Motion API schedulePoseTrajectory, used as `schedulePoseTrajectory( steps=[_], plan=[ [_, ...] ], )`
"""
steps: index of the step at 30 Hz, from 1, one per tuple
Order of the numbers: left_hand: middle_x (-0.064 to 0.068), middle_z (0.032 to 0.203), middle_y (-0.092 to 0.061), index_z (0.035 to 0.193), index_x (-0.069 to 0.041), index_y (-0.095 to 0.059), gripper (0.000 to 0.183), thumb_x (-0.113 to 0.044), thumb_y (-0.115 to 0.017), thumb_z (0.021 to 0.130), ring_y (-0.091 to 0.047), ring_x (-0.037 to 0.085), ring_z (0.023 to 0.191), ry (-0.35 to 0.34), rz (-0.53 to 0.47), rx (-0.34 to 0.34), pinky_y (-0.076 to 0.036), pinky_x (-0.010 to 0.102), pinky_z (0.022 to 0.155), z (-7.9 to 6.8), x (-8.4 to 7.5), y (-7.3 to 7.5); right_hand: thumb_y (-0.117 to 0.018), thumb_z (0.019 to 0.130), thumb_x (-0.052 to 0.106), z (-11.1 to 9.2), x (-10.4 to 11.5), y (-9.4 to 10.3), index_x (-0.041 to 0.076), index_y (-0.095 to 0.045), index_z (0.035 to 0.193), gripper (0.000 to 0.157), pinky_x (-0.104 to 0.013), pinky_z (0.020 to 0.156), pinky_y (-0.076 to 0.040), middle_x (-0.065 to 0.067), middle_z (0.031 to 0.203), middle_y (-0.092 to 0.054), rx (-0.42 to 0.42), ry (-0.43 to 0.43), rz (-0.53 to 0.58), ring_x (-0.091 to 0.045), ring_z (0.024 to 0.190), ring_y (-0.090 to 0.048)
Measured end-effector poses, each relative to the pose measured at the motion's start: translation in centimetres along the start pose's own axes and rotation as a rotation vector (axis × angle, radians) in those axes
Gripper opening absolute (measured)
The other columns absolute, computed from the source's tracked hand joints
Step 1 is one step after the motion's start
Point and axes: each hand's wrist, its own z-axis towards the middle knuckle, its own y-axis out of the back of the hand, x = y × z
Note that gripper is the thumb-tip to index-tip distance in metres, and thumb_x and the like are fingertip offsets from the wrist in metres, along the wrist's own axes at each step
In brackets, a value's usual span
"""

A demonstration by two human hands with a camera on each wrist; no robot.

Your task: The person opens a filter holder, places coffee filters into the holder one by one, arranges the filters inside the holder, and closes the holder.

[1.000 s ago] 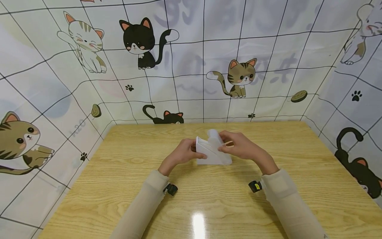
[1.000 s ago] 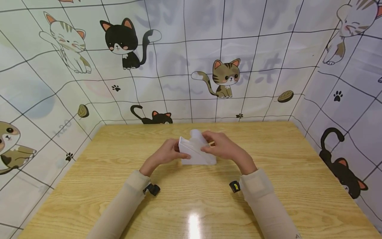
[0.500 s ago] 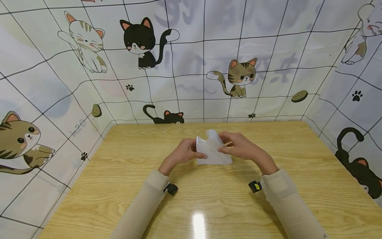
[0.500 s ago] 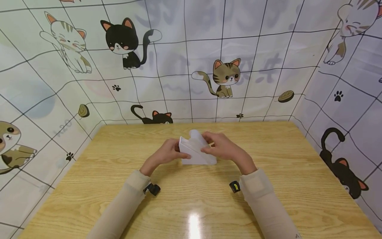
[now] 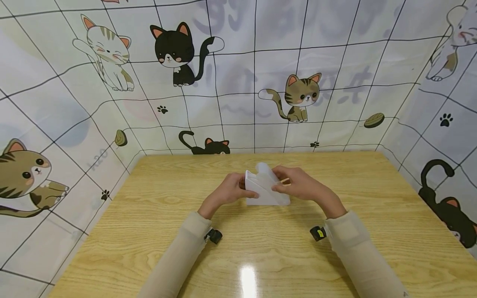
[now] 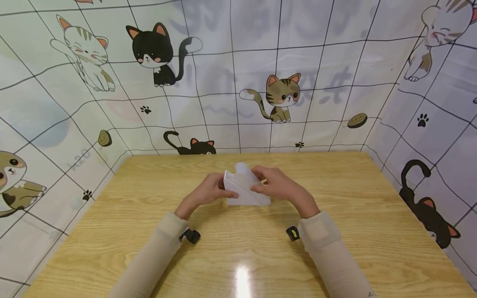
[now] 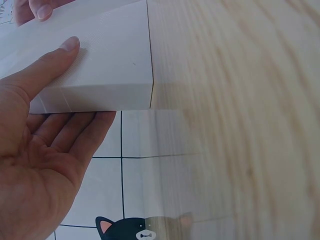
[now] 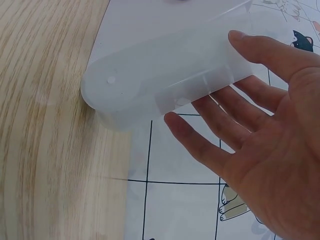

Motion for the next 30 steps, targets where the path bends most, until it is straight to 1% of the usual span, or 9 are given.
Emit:
schedulePoseTrajectory(
  steps=[9, 16, 22, 30],
  plan=[
    [0.007, 0.108, -0.079, 0.12, -0.01, -0.073, 0.036, -0.018, -0.085, 0.087, -0.076, 0.012, 0.09, -0.009, 0.006, -0.001, -0.06, 0.027, 0.079, 0.01, 0.09, -0.04, -0.068, 0.101, 0.016, -0.04, 0.11, -0.12, 0.003, -0.054, 0.142, 0.046, -0.057, 0.103, -0.053, -0.017, 0.131, -0.067, 0.019, 0.005, -0.007, -0.037, 0.121, -0.066],
    [0.007, 0.108, -0.079, 0.119, -0.01, -0.073, 0.035, -0.018, -0.085, 0.087, -0.075, 0.012, 0.089, -0.011, 0.007, 0.001, -0.06, 0.027, 0.078, 0.04, 0.24, -0.05, -0.069, 0.1, 0.015, 0.11, -0.08, -0.3, 0.006, -0.055, 0.143, 0.046, -0.055, 0.104, -0.054, -0.013, 0.132, -0.067, 0.024, -0.02, -0.01, -0.034, 0.122, -0.066],
    [0.007, 0.109, -0.079, 0.12, -0.01, -0.073, 0.036, -0.017, -0.085, 0.087, -0.075, 0.011, 0.091, -0.006, 0.008, 0.0, -0.06, 0.026, 0.079, 0.04, 0.25, -0.06, -0.069, 0.1, 0.016, 0.08, 0.06, -0.34, 0.006, -0.054, 0.143, 0.047, -0.055, 0.103, -0.054, -0.014, 0.133, -0.067, 0.028, -0.022, -0.017, -0.034, 0.122, -0.066],
    [0.007, 0.109, -0.079, 0.121, -0.009, -0.073, 0.037, -0.018, -0.085, 0.087, -0.076, 0.013, 0.091, -0.006, -0.004, 0.0, -0.06, 0.028, 0.079, 0.05, 0.21, -0.04, -0.069, 0.1, 0.017, 0.02, 0.27, -0.4, 0.007, -0.054, 0.144, 0.047, -0.056, 0.104, -0.053, -0.012, 0.132, -0.067, 0.035, -0.026, -0.026, -0.033, 0.121, -0.066]
  ],
)
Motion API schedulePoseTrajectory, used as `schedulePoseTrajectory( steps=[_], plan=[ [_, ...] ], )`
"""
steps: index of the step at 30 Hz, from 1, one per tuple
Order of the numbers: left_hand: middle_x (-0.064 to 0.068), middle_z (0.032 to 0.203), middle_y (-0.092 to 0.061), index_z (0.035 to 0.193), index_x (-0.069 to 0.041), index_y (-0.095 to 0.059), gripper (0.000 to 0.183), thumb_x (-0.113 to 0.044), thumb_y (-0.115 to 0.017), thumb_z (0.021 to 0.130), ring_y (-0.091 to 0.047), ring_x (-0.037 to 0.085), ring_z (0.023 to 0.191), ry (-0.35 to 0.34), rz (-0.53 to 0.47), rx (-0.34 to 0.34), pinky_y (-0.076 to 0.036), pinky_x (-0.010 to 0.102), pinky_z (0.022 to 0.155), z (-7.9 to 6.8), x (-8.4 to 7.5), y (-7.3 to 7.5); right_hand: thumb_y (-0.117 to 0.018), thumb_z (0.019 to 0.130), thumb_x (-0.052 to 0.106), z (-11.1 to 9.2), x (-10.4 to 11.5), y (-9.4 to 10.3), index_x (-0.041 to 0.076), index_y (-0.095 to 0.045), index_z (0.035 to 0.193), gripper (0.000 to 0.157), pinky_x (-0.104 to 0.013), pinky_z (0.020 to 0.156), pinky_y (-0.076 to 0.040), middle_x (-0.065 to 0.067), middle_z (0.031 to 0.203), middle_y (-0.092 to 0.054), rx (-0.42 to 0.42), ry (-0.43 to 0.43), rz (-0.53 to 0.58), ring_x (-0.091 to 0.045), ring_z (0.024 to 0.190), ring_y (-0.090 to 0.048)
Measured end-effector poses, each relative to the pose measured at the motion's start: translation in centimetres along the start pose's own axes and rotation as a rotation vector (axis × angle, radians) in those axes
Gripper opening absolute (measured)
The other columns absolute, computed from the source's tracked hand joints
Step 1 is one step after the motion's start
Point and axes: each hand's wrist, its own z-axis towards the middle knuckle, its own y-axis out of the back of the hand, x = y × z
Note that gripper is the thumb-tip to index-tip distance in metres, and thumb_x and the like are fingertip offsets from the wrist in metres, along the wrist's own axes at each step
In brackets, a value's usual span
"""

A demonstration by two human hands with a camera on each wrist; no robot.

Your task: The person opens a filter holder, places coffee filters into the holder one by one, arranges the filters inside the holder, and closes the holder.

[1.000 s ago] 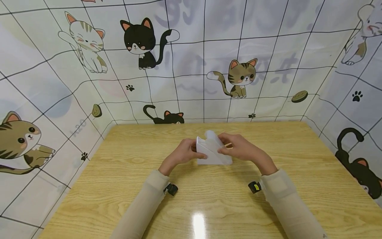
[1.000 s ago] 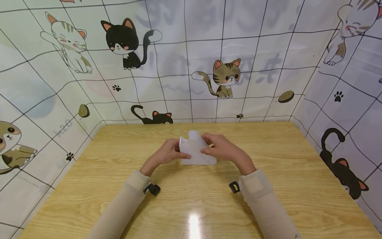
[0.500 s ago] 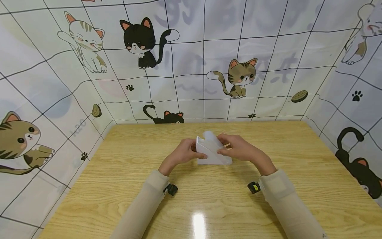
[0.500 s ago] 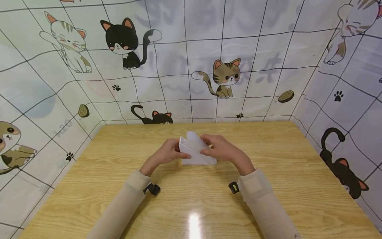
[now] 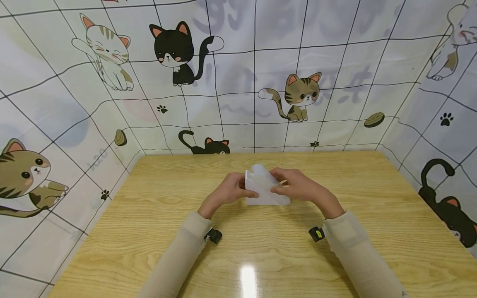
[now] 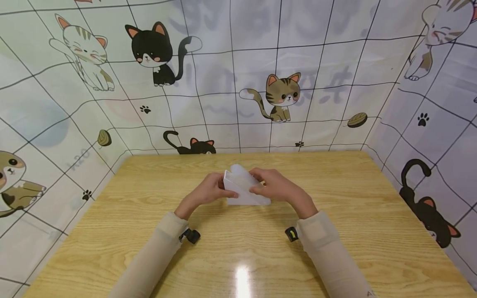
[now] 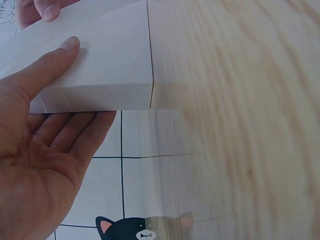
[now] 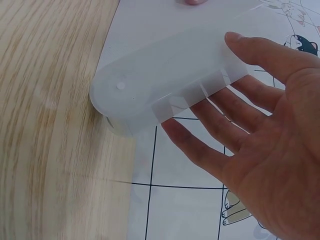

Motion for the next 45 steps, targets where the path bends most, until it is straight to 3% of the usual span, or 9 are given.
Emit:
schedulePoseTrajectory(
  steps=[45],
  plan=[
    [0.007, 0.108, -0.079, 0.122, -0.011, -0.073, 0.037, -0.018, -0.085, 0.087, -0.075, 0.011, 0.088, -0.003, 0.005, 0.003, -0.06, 0.027, 0.076, -0.11, -0.2, 0.03, -0.069, 0.1, 0.016, 0.54, -0.23, -0.56, 0.007, -0.057, 0.141, 0.044, -0.054, 0.102, -0.054, -0.013, 0.132, -0.069, 0.004, 0.005, -0.024, -0.032, 0.122, -0.067]
  ],
)
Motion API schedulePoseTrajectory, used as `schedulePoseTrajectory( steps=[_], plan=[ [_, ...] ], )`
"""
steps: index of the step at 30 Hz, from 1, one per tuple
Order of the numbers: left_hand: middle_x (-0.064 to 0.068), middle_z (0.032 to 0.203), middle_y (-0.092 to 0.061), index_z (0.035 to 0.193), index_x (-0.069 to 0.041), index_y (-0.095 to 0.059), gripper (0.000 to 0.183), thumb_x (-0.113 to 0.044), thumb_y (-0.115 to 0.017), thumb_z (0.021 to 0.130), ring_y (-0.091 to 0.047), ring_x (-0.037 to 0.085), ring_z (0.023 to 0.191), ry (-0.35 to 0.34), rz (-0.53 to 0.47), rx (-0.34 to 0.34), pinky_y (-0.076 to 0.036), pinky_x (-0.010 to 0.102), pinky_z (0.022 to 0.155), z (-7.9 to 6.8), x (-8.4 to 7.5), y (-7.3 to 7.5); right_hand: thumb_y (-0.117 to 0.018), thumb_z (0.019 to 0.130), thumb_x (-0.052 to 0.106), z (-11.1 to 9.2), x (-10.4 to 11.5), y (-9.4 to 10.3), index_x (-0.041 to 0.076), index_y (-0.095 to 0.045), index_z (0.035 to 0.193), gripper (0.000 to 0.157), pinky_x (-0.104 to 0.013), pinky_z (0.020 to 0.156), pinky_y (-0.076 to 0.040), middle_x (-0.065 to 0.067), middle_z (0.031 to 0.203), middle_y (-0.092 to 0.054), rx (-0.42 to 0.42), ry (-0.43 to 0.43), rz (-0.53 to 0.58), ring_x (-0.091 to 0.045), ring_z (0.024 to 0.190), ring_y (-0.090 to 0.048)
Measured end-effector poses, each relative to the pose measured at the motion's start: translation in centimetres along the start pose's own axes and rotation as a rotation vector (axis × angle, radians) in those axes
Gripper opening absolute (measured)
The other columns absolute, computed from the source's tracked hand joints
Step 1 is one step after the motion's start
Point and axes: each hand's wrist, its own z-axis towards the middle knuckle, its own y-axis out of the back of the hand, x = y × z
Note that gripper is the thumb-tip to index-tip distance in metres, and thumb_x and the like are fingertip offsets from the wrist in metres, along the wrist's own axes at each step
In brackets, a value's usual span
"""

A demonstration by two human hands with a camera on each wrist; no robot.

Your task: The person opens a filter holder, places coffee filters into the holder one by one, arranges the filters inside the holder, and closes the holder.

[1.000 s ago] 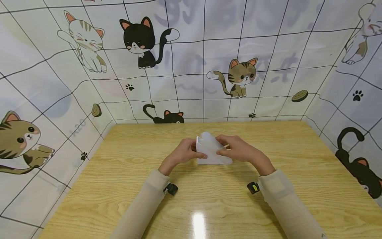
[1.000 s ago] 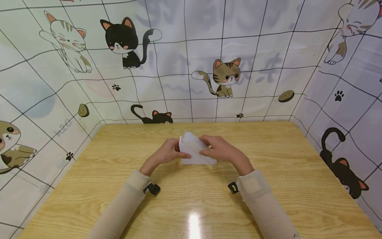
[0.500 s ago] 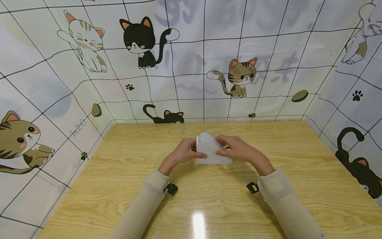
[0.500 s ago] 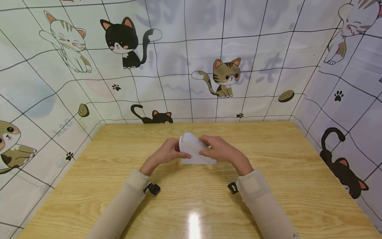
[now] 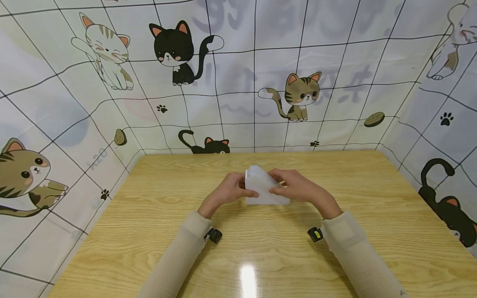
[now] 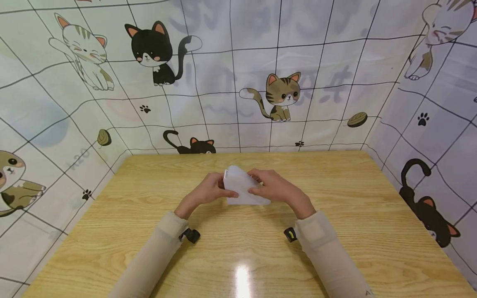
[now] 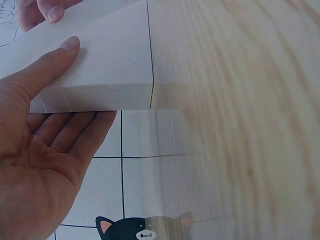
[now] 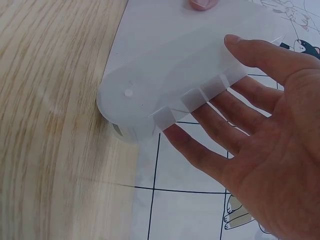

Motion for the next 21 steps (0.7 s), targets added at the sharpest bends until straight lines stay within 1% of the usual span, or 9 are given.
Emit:
schedulePoseTrajectory(
  steps=[7, 14, 18, 21],
  plan=[
    [0.007, 0.109, -0.079, 0.122, -0.011, -0.073, 0.037, -0.017, -0.085, 0.087, -0.075, 0.011, 0.088, -0.002, -0.01, 0.004, -0.06, 0.026, 0.076, 0.0, -0.01, 0.06, -0.07, 0.1, 0.016, 0.1, -0.19, -0.21, 0.007, -0.057, 0.139, 0.042, -0.054, 0.099, -0.055, -0.013, 0.129, -0.07, 0.002, 0.014, -0.011, -0.032, 0.12, -0.068],
    [0.008, 0.11, -0.078, 0.123, -0.011, -0.073, 0.038, -0.017, -0.085, 0.088, -0.075, 0.012, 0.09, -0.002, -0.036, 0.007, -0.06, 0.027, 0.077, -0.06, -0.01, 0.03, -0.068, 0.101, 0.017, 0.03, -0.01, -0.28, 0.007, -0.056, 0.141, 0.043, -0.053, 0.099, -0.055, -0.015, 0.131, -0.069, 0.015, 0.002, -0.014, -0.033, 0.122, -0.067],
    [0.007, 0.111, -0.078, 0.123, -0.012, -0.073, 0.038, -0.017, -0.085, 0.087, -0.076, 0.013, 0.091, -0.003, -0.031, 0.006, -0.06, 0.028, 0.078, -0.07, 0.03, 0.03, -0.068, 0.101, 0.018, 0.06, -0.08, -0.32, 0.006, -0.056, 0.141, 0.043, -0.054, 0.099, -0.055, -0.016, 0.131, -0.069, 0.012, 0.011, -0.018, -0.034, 0.121, -0.067],
    [0.006, 0.111, -0.078, 0.123, -0.013, -0.073, 0.038, -0.018, -0.085, 0.088, -0.076, 0.013, 0.091, -0.002, -0.021, 0.006, -0.06, 0.028, 0.078, -0.03, 0.02, 0.03, -0.068, 0.101, 0.018, 0.1, -0.11, -0.34, 0.007, -0.056, 0.141, 0.043, -0.054, 0.099, -0.055, -0.014, 0.131, -0.069, 0.013, 0.002, -0.014, -0.032, 0.121, -0.067]
  ],
)
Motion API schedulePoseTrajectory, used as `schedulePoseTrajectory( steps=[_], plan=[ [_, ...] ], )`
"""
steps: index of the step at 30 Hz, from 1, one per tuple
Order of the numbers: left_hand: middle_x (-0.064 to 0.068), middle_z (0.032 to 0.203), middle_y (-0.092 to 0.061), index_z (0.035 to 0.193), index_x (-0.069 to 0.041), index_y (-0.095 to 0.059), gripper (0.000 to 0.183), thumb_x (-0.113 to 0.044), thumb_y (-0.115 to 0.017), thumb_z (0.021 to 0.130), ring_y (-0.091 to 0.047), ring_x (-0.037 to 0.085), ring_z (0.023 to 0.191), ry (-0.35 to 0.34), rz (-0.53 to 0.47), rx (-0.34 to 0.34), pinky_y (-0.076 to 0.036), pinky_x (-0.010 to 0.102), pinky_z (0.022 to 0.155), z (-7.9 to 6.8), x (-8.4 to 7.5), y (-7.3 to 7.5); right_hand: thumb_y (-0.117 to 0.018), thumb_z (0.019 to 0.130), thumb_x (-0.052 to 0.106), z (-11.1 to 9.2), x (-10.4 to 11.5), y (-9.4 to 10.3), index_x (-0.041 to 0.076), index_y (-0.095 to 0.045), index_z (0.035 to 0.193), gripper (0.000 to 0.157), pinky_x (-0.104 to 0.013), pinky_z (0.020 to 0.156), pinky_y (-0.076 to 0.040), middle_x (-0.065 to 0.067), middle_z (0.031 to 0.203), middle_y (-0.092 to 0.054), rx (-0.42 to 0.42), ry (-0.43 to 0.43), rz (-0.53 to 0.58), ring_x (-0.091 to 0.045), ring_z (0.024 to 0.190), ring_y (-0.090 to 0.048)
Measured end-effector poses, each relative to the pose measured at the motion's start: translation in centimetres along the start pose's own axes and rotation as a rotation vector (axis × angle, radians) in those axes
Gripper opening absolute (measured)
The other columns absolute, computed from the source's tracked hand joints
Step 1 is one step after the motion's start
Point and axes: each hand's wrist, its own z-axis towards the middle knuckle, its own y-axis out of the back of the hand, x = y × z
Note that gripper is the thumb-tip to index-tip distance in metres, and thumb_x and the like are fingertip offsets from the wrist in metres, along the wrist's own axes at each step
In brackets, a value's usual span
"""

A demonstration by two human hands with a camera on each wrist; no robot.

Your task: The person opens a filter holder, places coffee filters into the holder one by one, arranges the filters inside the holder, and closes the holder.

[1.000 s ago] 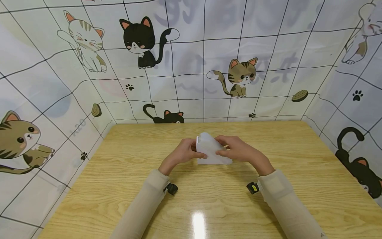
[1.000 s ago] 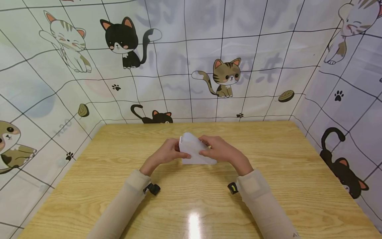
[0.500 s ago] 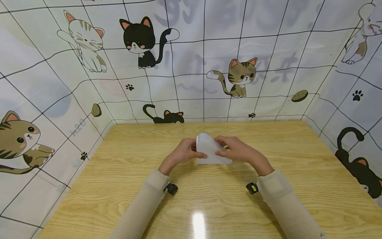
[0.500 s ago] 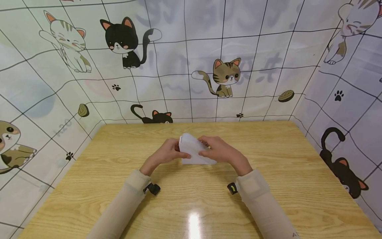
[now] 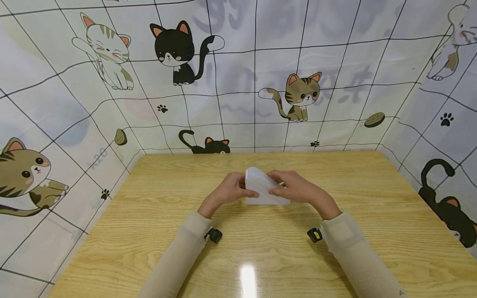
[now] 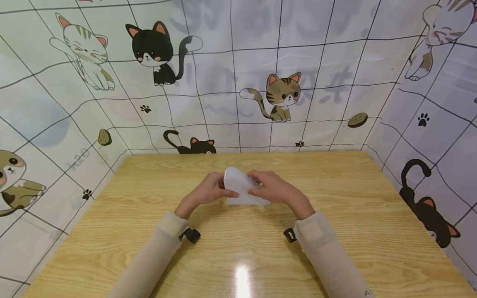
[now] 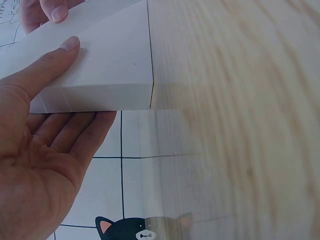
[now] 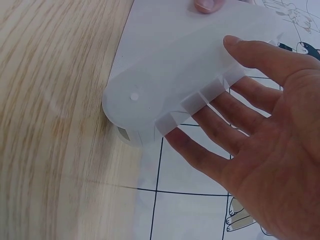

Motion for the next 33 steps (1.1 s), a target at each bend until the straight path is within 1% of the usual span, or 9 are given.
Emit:
schedulePoseTrajectory(
  steps=[5, 10, 18, 22, 29, 33],
  plan=[
    [0.006, 0.111, -0.078, 0.123, -0.012, -0.072, 0.037, -0.018, -0.084, 0.088, -0.076, 0.013, 0.091, -0.008, 0.005, 0.002, -0.06, 0.028, 0.078, 0.14, -0.08, 0.01, -0.068, 0.101, 0.018, 0.06, -0.05, 0.0, 0.007, -0.056, 0.141, 0.043, -0.053, 0.098, -0.056, -0.013, 0.129, -0.07, 0.003, -0.003, -0.007, -0.03, 0.118, -0.068],
    [0.007, 0.111, -0.078, 0.122, -0.012, -0.073, 0.037, -0.017, -0.084, 0.088, -0.076, 0.013, 0.09, -0.016, 0.005, 0.001, -0.06, 0.027, 0.077, 0.19, -0.07, -0.01, -0.068, 0.101, 0.018, 0.07, -0.1, 0.01, 0.007, -0.056, 0.141, 0.043, -0.051, 0.095, -0.057, -0.013, 0.128, -0.071, 0.003, 0.004, -0.012, -0.03, 0.117, -0.068],
    [0.007, 0.109, -0.079, 0.12, -0.012, -0.073, 0.035, -0.019, -0.085, 0.088, -0.075, 0.012, 0.088, -0.013, 0.005, -0.001, -0.06, 0.027, 0.076, 0.23, 0.08, -0.06, -0.069, 0.1, 0.019, 0.08, -0.11, 0.09, 0.007, -0.056, 0.142, 0.045, -0.047, 0.093, -0.058, -0.014, 0.13, -0.07, 0.012, -0.006, -0.011, -0.031, 0.119, -0.067],
    [0.007, 0.108, -0.079, 0.12, -0.012, -0.074, 0.035, -0.019, -0.085, 0.088, -0.075, 0.011, 0.088, -0.009, 0.013, 0.001, -0.06, 0.026, 0.076, 0.19, 0.13, -0.05, -0.069, 0.101, 0.019, -0.03, 0.02, 0.11, 0.007, -0.056, 0.142, 0.045, -0.048, 0.093, -0.058, -0.014, 0.132, -0.069, 0.012, -0.008, -0.008, -0.031, 0.12, -0.067],
    [0.007, 0.109, -0.078, 0.12, -0.012, -0.073, 0.034, -0.017, -0.084, 0.088, -0.075, 0.011, 0.088, -0.008, 0.025, 0.004, -0.06, 0.026, 0.076, 0.08, 0.13, -0.03, -0.069, 0.101, 0.019, 0.03, 0.2, -0.03, 0.007, -0.056, 0.141, 0.044, -0.046, 0.091, -0.058, -0.013, 0.13, -0.07, 0.014, -0.009, -0.03, -0.029, 0.117, -0.068],
    [0.007, 0.11, -0.078, 0.121, -0.012, -0.073, 0.035, -0.017, -0.084, 0.088, -0.075, 0.012, 0.089, -0.003, 0.014, 0.007, -0.06, 0.027, 0.076, -0.02, 0.04, 0.03, -0.069, 0.1, 0.018, 0.07, 0.52, -0.02, 0.007, -0.057, 0.141, 0.044, -0.046, 0.091, -0.058, -0.012, 0.129, -0.07, 0.011, -0.014, -0.035, -0.029, 0.116, -0.068]
  ],
)
